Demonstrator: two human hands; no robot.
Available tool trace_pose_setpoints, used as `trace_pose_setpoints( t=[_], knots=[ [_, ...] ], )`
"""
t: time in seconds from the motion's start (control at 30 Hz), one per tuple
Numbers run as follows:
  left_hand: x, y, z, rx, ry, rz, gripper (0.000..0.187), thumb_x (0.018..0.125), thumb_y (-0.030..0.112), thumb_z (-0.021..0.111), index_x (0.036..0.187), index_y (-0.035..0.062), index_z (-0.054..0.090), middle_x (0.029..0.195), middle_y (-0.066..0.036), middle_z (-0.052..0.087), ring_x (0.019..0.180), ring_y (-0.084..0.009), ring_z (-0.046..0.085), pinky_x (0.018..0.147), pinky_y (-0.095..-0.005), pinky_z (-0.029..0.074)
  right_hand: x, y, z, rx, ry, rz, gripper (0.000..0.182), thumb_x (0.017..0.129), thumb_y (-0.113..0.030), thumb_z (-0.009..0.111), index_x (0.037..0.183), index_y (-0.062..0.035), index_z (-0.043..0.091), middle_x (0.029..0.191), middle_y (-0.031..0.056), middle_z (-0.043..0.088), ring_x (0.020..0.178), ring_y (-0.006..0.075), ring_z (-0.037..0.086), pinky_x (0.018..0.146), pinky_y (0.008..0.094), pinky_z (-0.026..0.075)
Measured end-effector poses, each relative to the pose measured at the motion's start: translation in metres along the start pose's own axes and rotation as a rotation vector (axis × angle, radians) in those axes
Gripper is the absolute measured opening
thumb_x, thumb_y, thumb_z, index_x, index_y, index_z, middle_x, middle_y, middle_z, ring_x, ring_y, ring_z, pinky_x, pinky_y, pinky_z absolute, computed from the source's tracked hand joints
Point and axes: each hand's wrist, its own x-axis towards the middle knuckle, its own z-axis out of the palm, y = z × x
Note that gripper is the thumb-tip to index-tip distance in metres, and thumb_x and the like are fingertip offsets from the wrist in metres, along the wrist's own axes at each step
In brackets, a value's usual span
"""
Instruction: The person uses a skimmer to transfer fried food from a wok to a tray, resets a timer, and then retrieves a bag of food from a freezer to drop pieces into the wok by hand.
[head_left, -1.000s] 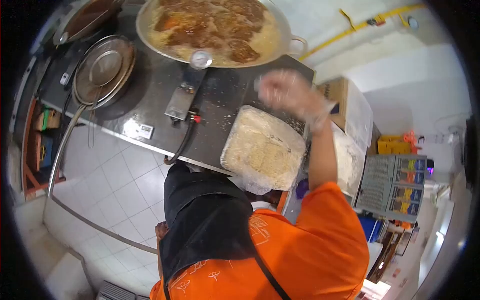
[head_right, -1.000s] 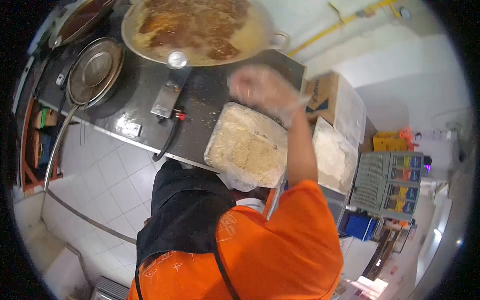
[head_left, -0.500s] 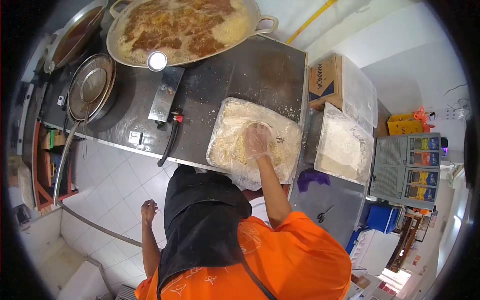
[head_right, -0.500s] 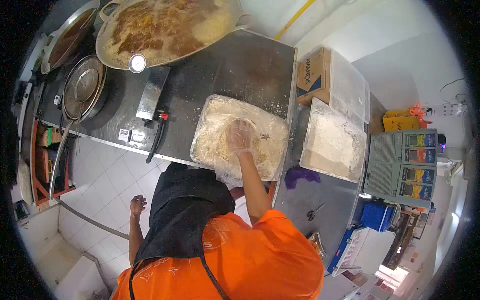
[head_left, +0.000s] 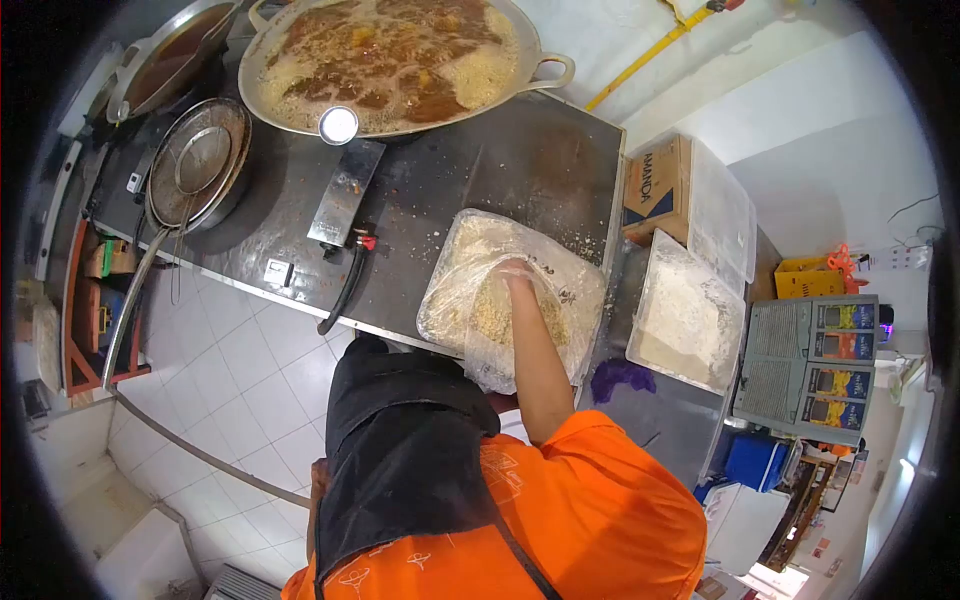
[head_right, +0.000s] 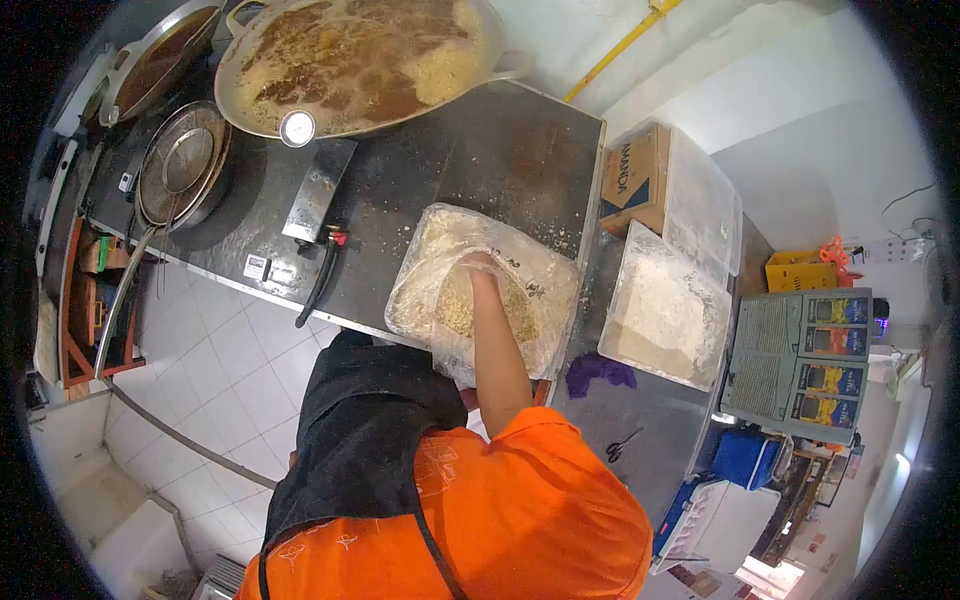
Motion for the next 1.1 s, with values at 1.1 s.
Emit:
trace_pose_setpoints(
  t=[1.1],
  knots=[
    [0.048, 0.073, -0.045, -0.370, -0.064, -0.402, 0.027, 0.088, 0.021, 0.054, 0.108, 0.0030, 0.058, 0.077, -0.004, 0.060, 0.061, -0.0129, 0.056, 0.050, -0.0280, 0.045, -0.114, 0.002, -0.026, 0.684, -0.134, -0.141, 0.055, 0.078, -0.027, 0.073, 0.115, 0.0083, 0.054, 0.099, 0.0103, 0.064, 0.089, 0.0149, 0.059, 0.079, 0.0263, 0.046]
  ],
)
